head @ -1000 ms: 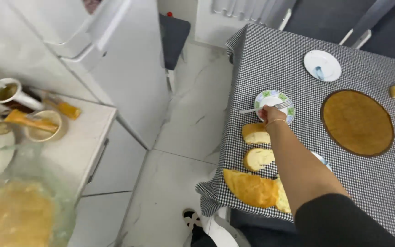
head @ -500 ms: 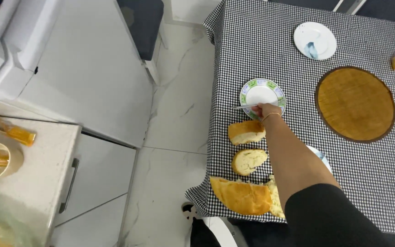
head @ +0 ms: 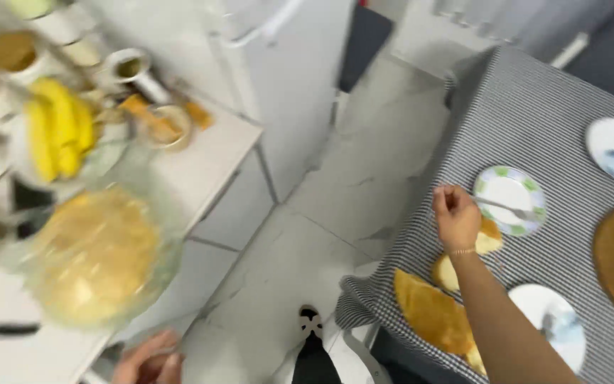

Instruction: Cutting bread and setting a dining table with plates, food, and cutlery

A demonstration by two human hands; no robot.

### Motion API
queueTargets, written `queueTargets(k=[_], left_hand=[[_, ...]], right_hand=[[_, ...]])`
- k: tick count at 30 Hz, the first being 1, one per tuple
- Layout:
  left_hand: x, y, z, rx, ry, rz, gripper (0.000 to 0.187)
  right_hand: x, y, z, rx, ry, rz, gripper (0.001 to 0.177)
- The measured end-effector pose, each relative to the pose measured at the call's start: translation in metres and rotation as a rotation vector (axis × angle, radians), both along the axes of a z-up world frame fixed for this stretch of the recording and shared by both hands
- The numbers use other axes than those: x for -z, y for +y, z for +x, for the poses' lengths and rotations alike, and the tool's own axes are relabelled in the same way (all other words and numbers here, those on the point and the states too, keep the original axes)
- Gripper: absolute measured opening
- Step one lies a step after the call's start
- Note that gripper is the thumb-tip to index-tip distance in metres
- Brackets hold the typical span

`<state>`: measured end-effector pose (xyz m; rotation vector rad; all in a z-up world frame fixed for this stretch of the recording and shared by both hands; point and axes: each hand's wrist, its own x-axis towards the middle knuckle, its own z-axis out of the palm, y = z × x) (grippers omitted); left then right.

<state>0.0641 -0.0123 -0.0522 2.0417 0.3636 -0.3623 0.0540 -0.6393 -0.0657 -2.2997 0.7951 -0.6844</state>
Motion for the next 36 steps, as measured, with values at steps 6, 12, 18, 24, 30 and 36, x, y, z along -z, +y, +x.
queueTargets(k=[6, 12, 18, 24, 30, 36], left_hand=[[-0.202, 0.027, -0.061, -0.113, -0.56, 0.234, 0.023], [-0.199, 0.179, -0.165, -0.609, -0.629, 0.183, 0.018], [-0.152, 0.279, -0.291, -0.959, -0.506, 0.165, 0.019], [-0.096, 0.344, -0.383, -1.144, -0.085, 0.118, 0.034], [-0.06, 0.361, -0.402, -1.215, 0.209, -0.011, 0.044], [-0.039, 0.374, -0.4, -1.176, 0.072, -0.028, 0.039]], right_hand=[[-0.011, 0.326, 0.018, -0.796, 0.138, -0.125, 0.02], [0.009, 0.604, -0.051, -1.559, 0.53, 0.027, 0.025], [0.092, 0.745, -0.081, -1.415, 0.924, -0.021, 0.019], [0.139, 0.799, -0.062, -1.069, 1.083, -0.17, 0.031], [0.162, 0.817, -0.062, -0.983, 1.029, -0.342, 0.05], [0.167, 0.814, -0.058, -0.965, 1.068, -0.296, 0.031]])
